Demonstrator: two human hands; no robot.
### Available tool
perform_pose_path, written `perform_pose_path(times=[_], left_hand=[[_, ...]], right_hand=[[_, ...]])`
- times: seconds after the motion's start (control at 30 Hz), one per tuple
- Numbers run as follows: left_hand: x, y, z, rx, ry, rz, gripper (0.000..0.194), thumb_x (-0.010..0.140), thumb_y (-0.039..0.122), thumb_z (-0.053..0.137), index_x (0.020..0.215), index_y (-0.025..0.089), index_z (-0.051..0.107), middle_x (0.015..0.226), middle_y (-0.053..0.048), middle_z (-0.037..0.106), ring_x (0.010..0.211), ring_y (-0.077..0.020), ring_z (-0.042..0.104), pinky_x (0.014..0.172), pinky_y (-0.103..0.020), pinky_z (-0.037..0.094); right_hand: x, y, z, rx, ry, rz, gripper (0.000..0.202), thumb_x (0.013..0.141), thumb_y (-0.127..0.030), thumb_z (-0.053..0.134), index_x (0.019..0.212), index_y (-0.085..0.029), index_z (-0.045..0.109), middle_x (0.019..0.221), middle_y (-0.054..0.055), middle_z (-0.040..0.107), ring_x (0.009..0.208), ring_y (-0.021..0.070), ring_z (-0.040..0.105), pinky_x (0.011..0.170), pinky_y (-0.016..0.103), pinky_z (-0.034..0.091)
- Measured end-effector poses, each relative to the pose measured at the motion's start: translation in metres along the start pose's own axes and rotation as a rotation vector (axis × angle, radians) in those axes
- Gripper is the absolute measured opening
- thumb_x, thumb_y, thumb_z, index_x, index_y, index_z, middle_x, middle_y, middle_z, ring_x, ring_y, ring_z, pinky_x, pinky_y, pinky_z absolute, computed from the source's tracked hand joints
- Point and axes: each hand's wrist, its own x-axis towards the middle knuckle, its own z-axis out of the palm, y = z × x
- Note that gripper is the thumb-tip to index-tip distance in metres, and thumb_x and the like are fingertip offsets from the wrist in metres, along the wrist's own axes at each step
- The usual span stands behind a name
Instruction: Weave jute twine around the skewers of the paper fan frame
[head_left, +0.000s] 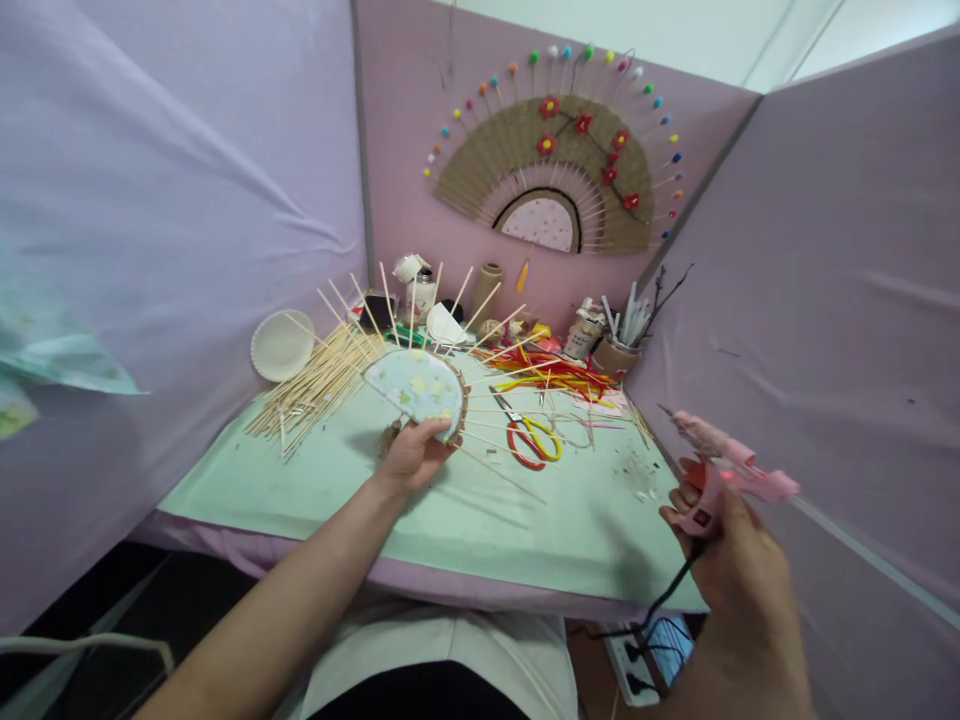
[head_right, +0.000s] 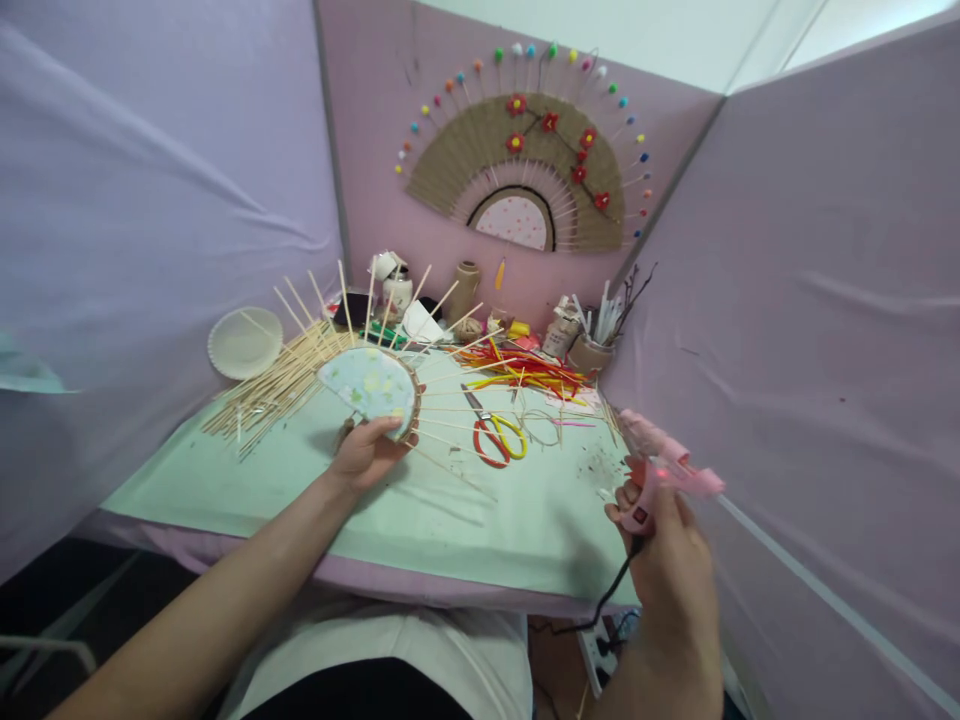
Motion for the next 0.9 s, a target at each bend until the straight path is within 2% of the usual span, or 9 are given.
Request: perform_pose_path(times=[0.1,0.2,0.33,0.47,0.57,0.8,0.9], left_hand=[[-0.002,0.000,0.003,0.030,-0.064,0.027,0.060,0.066,0.006,0.068,0.123,0.024,0.059,0.102,-0.004,0.071,0.079,-0.0129,0.062,0.065,-0.023,0.048],[-0.002,-0.002,0.001,0.041,-0.116,0.023,0.058,0.068,0.008,0.069,0.123,0.024,0.059,0.100,-0.004,0.072,0.079,-0.0132,0.062,0.067,-0.024,0.048],[0.000,-0.007,-0.005,0.020,-0.153,0.003,0.054,0.070,0.008,0.069,0.121,0.023,0.061,0.087,-0.001,0.073,0.077,-0.0137,0.063,0.070,-0.025,0.048],[0.000,-0.012,-0.006,0.007,-0.177,-0.008,0.051,0.069,0.007,0.070,0.117,0.022,0.063,0.083,0.000,0.072,0.077,-0.0144,0.064,0.071,-0.026,0.047],[-0.001,-0.013,-0.005,0.012,-0.198,-0.019,0.052,0.067,0.007,0.071,0.116,0.022,0.063,0.085,-0.001,0.072,0.077,-0.0145,0.063,0.070,-0.026,0.047],[-0.003,-0.016,-0.004,0.047,-0.240,-0.007,0.054,0.067,0.009,0.072,0.118,0.022,0.062,0.094,-0.003,0.072,0.081,-0.0153,0.063,0.073,-0.027,0.046],[-0.005,-0.017,-0.002,0.069,-0.244,-0.004,0.054,0.067,0.010,0.072,0.119,0.019,0.062,0.101,-0.007,0.071,0.086,-0.0180,0.063,0.077,-0.029,0.046]], right_hand=[[-0.026,-0.020,0.014,0.190,-0.037,0.083,0.035,0.073,-0.052,0.066,0.086,-0.020,0.068,0.071,0.001,0.053,0.059,0.0115,0.047,0.047,0.024,0.044],[-0.052,-0.026,0.035,0.287,-0.166,0.107,0.034,0.074,-0.049,0.067,0.088,-0.018,0.069,0.070,0.002,0.052,0.056,0.0106,0.042,0.045,0.024,0.038],[-0.077,-0.016,0.067,0.249,-0.391,0.123,0.036,0.084,-0.049,0.059,0.094,-0.016,0.068,0.067,0.001,0.051,0.058,0.0123,0.043,0.052,0.028,0.039],[-0.089,-0.005,0.091,0.104,-0.523,0.059,0.039,0.088,-0.052,0.052,0.080,-0.016,0.064,0.068,0.003,0.053,0.062,0.0139,0.045,0.058,0.030,0.040],[-0.092,-0.002,0.101,-0.002,-0.549,0.032,0.041,0.089,-0.053,0.047,0.076,-0.017,0.060,0.068,0.002,0.052,0.064,0.0149,0.046,0.061,0.030,0.040],[-0.097,0.006,0.111,-0.082,-0.513,-0.020,0.038,0.091,-0.051,0.044,0.090,-0.017,0.060,0.076,0.003,0.054,0.067,0.0160,0.049,0.062,0.030,0.042],[-0.097,0.009,0.113,-0.121,-0.493,-0.062,0.037,0.091,-0.050,0.045,0.086,-0.017,0.061,0.074,0.004,0.055,0.068,0.0164,0.050,0.062,0.030,0.043]])
